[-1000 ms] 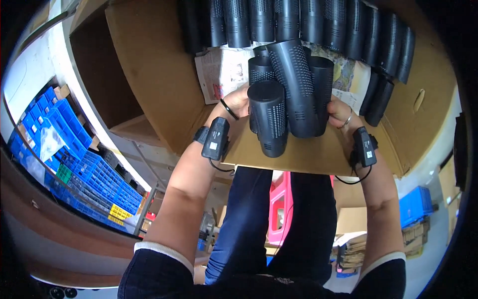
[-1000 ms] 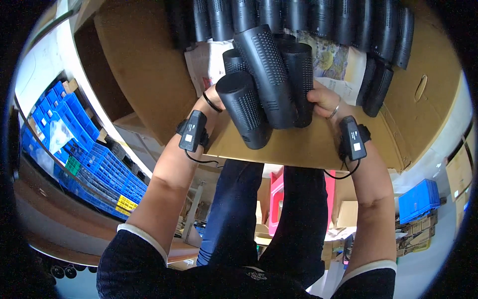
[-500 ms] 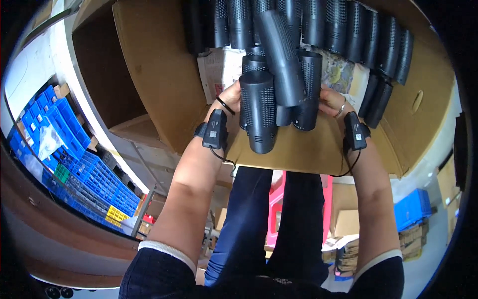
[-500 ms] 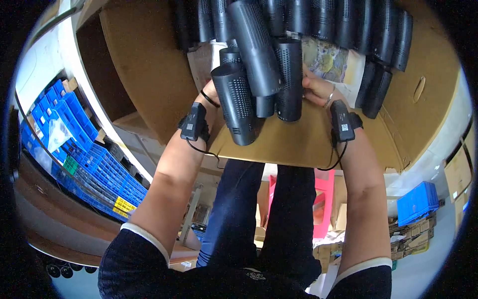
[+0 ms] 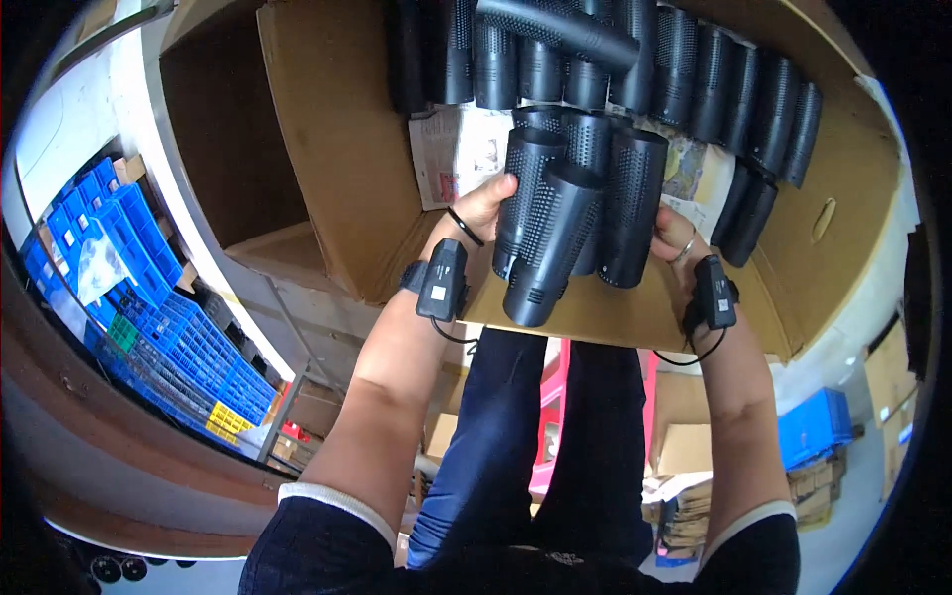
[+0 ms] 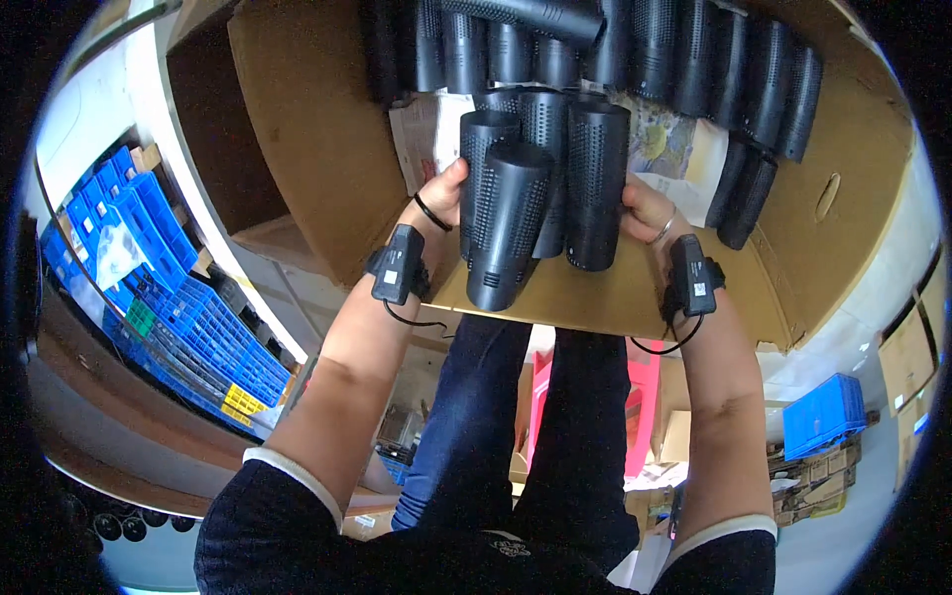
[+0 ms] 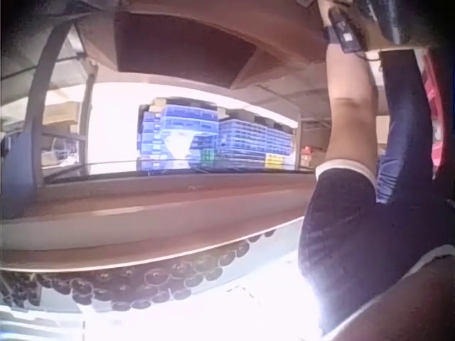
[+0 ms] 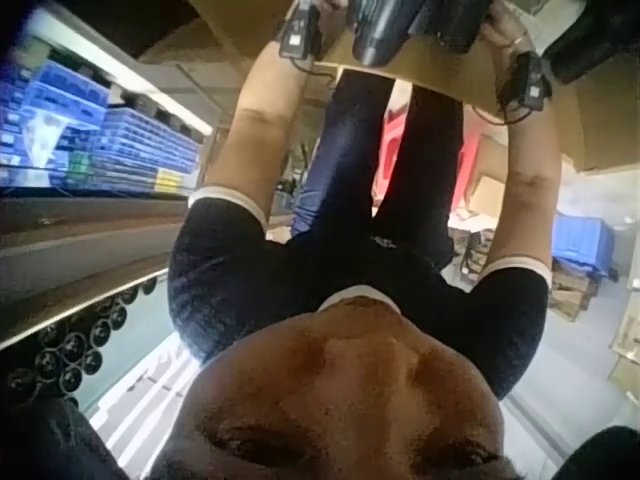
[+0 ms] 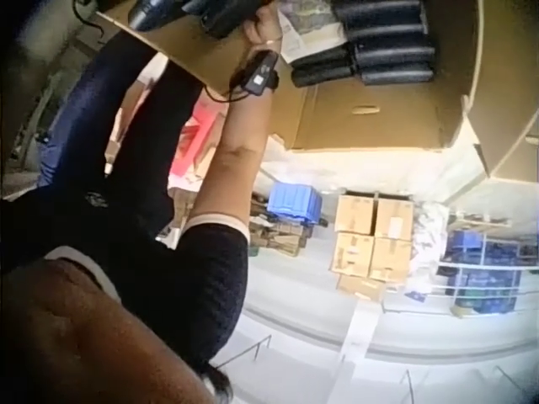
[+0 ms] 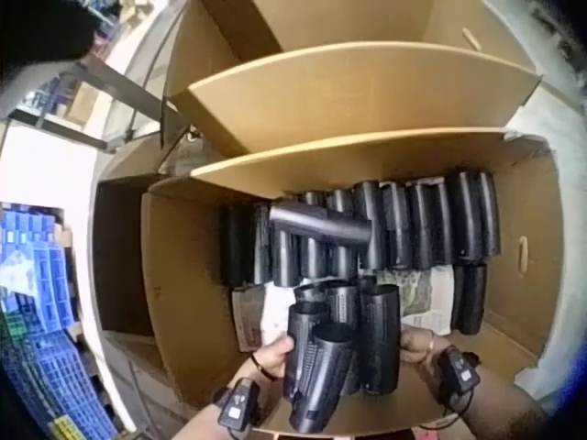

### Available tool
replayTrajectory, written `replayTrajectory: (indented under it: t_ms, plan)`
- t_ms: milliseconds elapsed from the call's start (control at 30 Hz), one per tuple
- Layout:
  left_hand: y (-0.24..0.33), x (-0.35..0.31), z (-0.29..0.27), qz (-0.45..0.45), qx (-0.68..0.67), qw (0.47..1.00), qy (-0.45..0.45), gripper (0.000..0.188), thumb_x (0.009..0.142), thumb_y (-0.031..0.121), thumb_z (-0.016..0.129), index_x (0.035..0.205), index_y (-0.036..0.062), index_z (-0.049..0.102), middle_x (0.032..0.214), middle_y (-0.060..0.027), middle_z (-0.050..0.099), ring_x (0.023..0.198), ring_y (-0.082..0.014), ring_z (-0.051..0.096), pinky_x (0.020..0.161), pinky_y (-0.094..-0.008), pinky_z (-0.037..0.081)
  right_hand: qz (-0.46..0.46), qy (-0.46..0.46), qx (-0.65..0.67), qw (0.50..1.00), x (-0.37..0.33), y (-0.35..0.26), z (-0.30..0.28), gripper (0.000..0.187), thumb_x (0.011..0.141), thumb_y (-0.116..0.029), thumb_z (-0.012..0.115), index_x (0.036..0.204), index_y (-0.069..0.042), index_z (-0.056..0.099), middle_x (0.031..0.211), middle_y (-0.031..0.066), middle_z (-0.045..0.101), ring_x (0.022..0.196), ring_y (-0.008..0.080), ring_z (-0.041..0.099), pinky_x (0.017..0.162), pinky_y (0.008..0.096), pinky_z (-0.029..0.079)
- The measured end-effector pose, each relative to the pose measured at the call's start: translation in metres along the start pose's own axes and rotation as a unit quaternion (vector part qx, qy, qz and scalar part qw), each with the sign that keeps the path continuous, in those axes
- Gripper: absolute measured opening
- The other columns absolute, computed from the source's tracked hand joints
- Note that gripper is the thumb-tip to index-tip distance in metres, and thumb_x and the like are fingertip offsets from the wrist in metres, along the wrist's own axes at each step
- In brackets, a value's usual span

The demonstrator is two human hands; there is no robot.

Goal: Sorting and packing binocular units from a conveyor belt into shipping boxes.

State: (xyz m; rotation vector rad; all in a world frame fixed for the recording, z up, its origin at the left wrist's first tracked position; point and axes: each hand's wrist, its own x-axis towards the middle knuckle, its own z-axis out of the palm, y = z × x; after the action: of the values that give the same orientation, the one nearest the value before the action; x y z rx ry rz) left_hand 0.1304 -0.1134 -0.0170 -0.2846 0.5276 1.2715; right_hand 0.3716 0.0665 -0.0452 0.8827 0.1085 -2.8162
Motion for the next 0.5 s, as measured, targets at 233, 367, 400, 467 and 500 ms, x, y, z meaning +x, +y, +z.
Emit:
replayTrajectory:
  t_ms: [233, 367, 400, 467, 500]
  plan:
    - [-0.002, -0.013, 0.040, 0.007, -0.021, 1.000, -0.020, 0.065, 0.075, 0.041, 0.073, 0.122, 0.0016, 0.051, 0.116, -0.0140, 0.060, 0.102, -0.0248, 0.061, 0.089, -0.0402, 0.049, -0.013, -0.015, -0.022, 1.000, -0.029, -0.003, 0.028, 0.086, 0.058, -0.039, 0.083, 0.125, 0.000, 0.047, 0.121, 0.0086, 0.056, 0.109, 0.0197, 0.056, 0.096, 0.0340, 0.044]
    - [0.002, -0.041, 0.083, 0.009, -0.018, 0.999, -0.034, 0.065, 0.074, 0.039, 0.074, 0.121, 0.0012, 0.051, 0.117, -0.0148, 0.059, 0.103, -0.0255, 0.060, 0.089, -0.0416, 0.050, -0.015, 0.008, -0.047, 0.999, -0.062, -0.006, 0.060, 0.080, 0.061, -0.032, 0.083, 0.125, 0.002, 0.047, 0.121, 0.0109, 0.056, 0.108, 0.0207, 0.056, 0.095, 0.0343, 0.045]
    - [0.000, -0.052, 0.092, 0.008, -0.032, 0.999, -0.026, 0.065, 0.074, 0.038, 0.074, 0.122, 0.0011, 0.051, 0.116, -0.0150, 0.059, 0.104, -0.0257, 0.060, 0.090, -0.0420, 0.049, -0.020, -0.004, -0.058, 0.998, -0.071, -0.008, 0.080, 0.080, 0.061, -0.032, 0.083, 0.125, 0.002, 0.047, 0.121, 0.0109, 0.056, 0.108, 0.0207, 0.056, 0.095, 0.0343, 0.045]
    - [-0.006, -0.074, 0.115, -0.024, -0.074, 0.996, -0.049, 0.063, 0.075, 0.037, 0.074, 0.122, 0.0011, 0.051, 0.116, -0.0153, 0.060, 0.104, -0.0260, 0.060, 0.090, -0.0423, 0.049, 0.035, 0.133, -0.079, 0.987, -0.092, -0.006, 0.117, 0.079, 0.062, -0.029, 0.082, 0.126, 0.003, 0.046, 0.121, 0.0117, 0.056, 0.108, 0.0214, 0.056, 0.095, 0.0339, 0.045]
    - [-0.014, -0.070, 0.138, -0.010, -0.065, 0.997, -0.047, 0.062, 0.075, 0.036, 0.073, 0.122, 0.0015, 0.051, 0.116, -0.0149, 0.060, 0.104, -0.0260, 0.060, 0.091, -0.0423, 0.049, 0.069, -0.009, 0.012, 0.997, -0.117, -0.009, 0.089, 0.084, 0.060, -0.032, 0.083, 0.126, 0.002, 0.046, 0.123, 0.0108, 0.055, 0.111, 0.0218, 0.054, 0.096, 0.0334, 0.045]
